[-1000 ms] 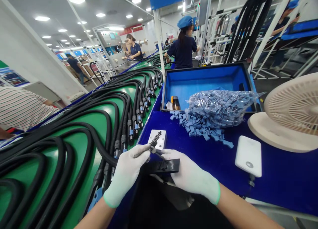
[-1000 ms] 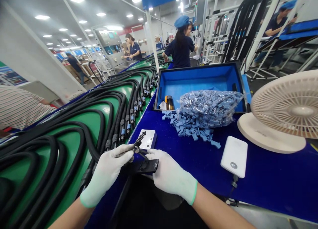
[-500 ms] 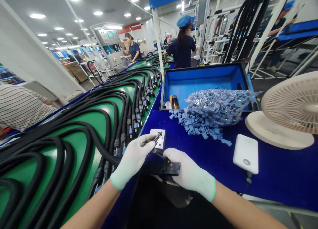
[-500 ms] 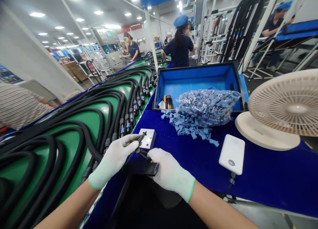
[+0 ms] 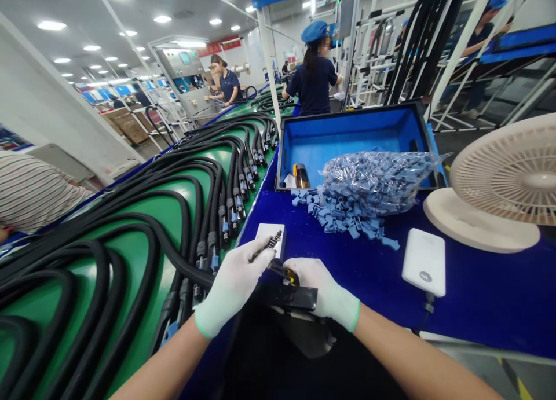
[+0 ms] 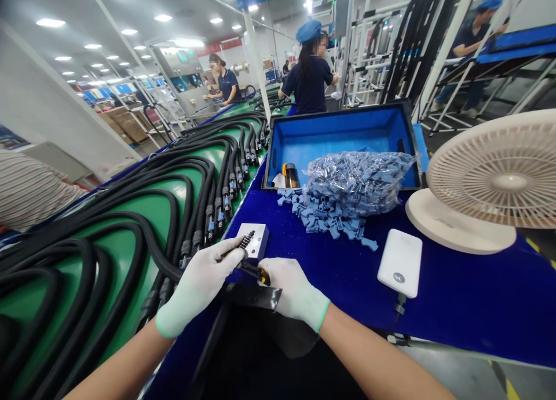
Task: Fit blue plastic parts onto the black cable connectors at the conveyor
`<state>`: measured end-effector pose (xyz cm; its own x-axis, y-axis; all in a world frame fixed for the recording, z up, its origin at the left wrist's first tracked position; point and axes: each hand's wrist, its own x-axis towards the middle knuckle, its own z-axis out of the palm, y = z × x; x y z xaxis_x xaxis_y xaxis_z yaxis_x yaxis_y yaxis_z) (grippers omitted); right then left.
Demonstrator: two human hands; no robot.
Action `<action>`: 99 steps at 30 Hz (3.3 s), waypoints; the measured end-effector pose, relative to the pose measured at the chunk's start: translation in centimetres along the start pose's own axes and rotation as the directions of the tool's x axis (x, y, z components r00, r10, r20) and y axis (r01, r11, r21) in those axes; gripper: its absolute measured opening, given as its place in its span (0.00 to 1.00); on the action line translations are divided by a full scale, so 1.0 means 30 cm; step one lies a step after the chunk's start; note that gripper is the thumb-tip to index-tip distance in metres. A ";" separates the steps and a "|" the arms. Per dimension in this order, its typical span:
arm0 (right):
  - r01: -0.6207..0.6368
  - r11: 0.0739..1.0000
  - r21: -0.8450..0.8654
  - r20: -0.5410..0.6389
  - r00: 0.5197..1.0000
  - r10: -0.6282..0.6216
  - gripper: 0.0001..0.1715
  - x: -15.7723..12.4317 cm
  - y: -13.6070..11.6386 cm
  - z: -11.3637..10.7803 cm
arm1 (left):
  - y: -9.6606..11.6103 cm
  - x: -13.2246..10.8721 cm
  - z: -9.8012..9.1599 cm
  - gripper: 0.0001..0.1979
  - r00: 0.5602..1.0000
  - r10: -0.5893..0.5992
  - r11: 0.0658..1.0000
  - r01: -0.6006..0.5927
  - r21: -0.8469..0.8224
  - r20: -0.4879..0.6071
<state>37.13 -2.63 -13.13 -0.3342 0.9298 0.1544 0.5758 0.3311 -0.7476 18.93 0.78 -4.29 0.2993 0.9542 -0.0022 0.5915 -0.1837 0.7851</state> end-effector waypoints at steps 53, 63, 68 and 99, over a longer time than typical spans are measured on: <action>-0.154 0.794 -0.588 -0.214 0.976 0.031 0.24 0.039 0.238 -0.251 | -0.131 0.027 -0.071 0.10 0.970 -0.173 0.486 -0.067 -0.871 -0.171; -0.135 0.871 -0.472 -0.247 0.969 0.017 0.23 0.097 0.269 -0.291 | -0.103 0.284 -0.063 0.15 0.908 0.083 0.841 -0.285 -0.459 -0.410; -0.013 0.978 -0.209 -0.196 0.980 -0.028 0.21 0.105 0.196 -0.229 | -0.134 0.296 -0.028 0.17 0.908 0.058 0.877 -0.245 -0.414 -0.415; -0.011 0.970 0.243 0.117 0.993 -0.018 0.20 0.463 0.045 -0.010 | -0.222 0.268 -0.116 0.18 0.930 0.020 0.904 -0.174 -0.391 -0.367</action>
<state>33.49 10.79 -11.81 -0.4300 0.8982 0.0911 0.3810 0.2720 -0.8837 14.79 10.49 -7.37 0.0151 0.9703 0.2413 0.1894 -0.2398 0.9522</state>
